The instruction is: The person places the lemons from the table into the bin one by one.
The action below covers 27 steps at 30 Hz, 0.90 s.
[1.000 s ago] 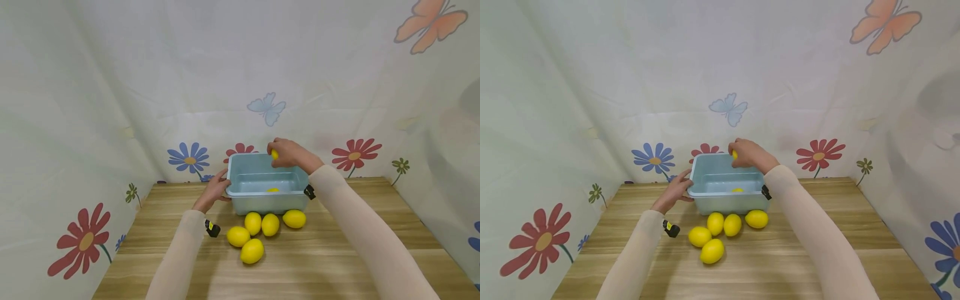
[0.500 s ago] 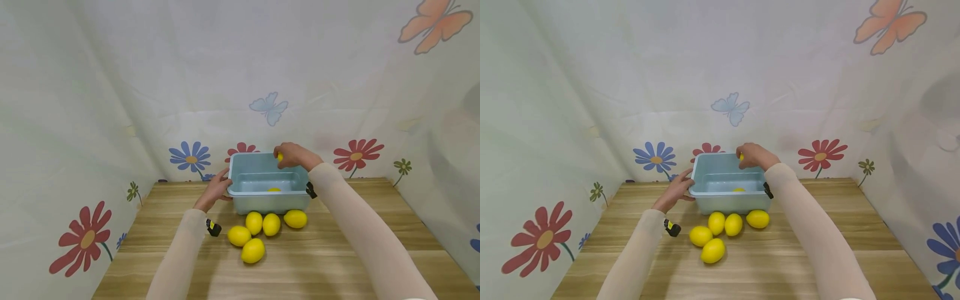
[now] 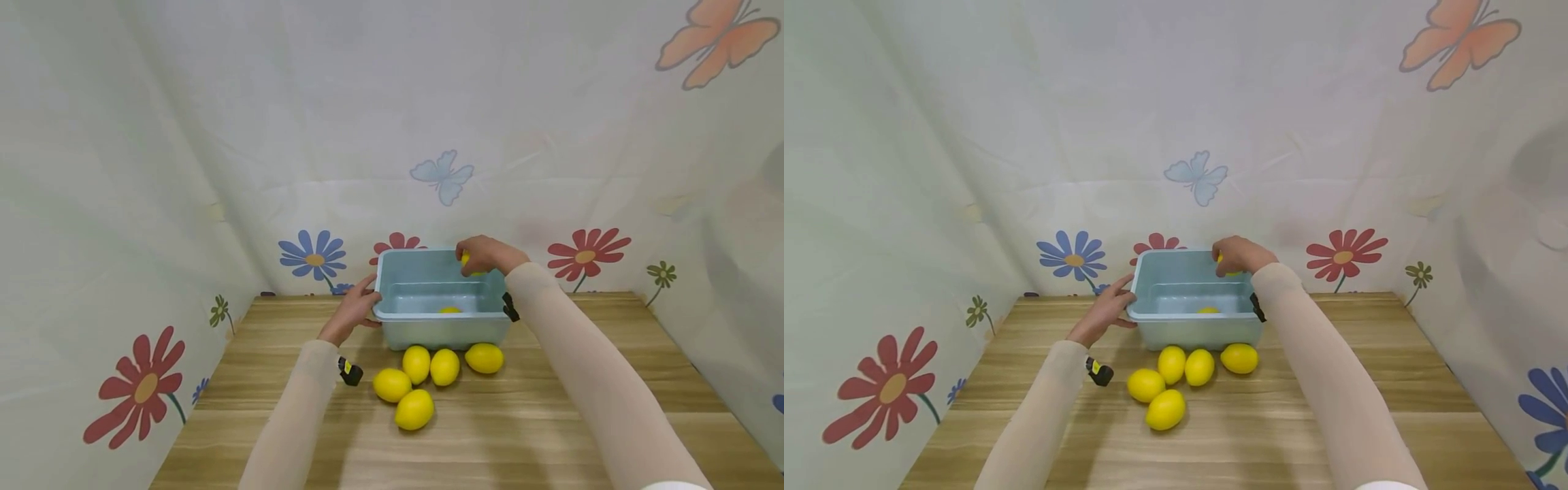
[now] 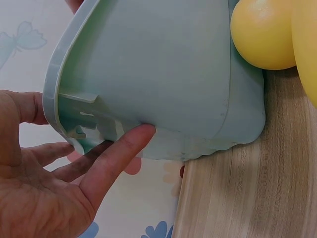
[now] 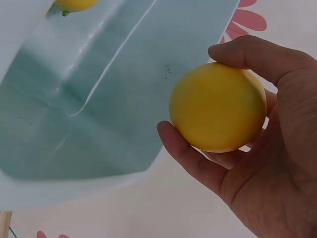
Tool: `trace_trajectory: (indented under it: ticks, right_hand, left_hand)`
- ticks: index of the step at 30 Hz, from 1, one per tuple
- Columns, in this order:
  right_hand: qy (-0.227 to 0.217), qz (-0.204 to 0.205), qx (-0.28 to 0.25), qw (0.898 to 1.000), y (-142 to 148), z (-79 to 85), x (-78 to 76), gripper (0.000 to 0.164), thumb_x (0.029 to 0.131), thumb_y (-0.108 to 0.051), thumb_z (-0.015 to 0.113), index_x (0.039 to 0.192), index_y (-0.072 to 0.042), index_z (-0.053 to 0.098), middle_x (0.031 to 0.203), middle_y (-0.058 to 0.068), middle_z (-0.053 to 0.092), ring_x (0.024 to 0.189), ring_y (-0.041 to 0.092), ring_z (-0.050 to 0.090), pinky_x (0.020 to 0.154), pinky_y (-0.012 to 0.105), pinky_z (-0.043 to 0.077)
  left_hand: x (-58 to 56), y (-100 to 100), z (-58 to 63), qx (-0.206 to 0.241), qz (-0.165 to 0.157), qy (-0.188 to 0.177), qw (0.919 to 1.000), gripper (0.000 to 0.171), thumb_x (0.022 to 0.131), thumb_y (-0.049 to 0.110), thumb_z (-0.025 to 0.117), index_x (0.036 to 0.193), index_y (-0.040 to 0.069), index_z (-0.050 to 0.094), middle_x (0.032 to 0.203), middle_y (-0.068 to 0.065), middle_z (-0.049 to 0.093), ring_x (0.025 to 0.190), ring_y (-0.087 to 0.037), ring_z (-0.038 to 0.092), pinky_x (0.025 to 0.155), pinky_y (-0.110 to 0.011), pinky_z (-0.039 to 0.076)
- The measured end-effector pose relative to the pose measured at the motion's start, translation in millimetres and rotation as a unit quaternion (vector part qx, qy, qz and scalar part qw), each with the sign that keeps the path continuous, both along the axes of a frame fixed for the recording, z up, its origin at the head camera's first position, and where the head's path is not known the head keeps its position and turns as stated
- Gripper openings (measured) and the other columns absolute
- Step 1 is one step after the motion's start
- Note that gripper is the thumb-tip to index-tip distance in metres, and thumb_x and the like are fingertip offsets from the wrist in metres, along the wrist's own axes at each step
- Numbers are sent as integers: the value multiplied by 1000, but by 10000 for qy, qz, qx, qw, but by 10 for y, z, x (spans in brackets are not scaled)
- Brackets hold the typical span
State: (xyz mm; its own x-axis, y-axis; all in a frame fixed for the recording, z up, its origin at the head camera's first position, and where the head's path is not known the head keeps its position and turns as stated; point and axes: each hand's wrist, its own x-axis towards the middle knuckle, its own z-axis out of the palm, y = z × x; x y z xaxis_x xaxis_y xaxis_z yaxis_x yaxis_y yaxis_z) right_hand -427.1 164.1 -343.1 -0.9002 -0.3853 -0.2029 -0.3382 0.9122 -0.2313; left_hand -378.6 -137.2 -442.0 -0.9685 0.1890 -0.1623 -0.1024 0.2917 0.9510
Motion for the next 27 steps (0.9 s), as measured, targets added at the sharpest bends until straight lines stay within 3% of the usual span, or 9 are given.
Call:
trace_trajectory:
  ticks: [3, 10, 21, 27]
  right_hand:
    - [-108, -93, -58, 9999, -6, -11, -2, 38, 82, -24, 64, 118, -14, 55, 119, 10, 54, 87, 24, 55, 72, 30, 51]
    - [-34, -94, -8, 9999, -34, -7, 5, 37, 85, -21, 61, 121, -15, 55, 133, 16, 51, 111, 29, 50, 95, 45, 48]
    - [51, -63, -133, 9999, 7, -13, 58, 37, 87, -22, 60, 122, -16, 54, 134, 15, 52, 114, 30, 50, 97, 47, 47]
    - [199, -78, -237, 9995, 41, 22, 161, 38, 86, -22, 61, 123, -16, 54, 133, 14, 52, 116, 31, 49, 98, 48, 47]
  left_hand:
    - [1, 6, -1, 3, 14, 25, 10000, 63, 91, 26, 50, 148, 28, 23, 146, -18, 38, 111, -36, 57, 68, -45, 58]
    - [-5, 7, 0, 22, 23, 42, 10000, 63, 91, 26, 50, 148, 27, 25, 145, -18, 38, 107, -33, 60, 70, -48, 58]
    - [20, 5, -8, -7, 9, 85, 10000, 63, 91, 25, 50, 148, 27, 24, 143, -18, 41, 104, -31, 61, 68, -45, 58]
    - [24, -5, 2, 29, -37, 99, 9999, 63, 90, 26, 49, 148, 27, 24, 144, -19, 39, 107, -34, 59, 66, -44, 58]
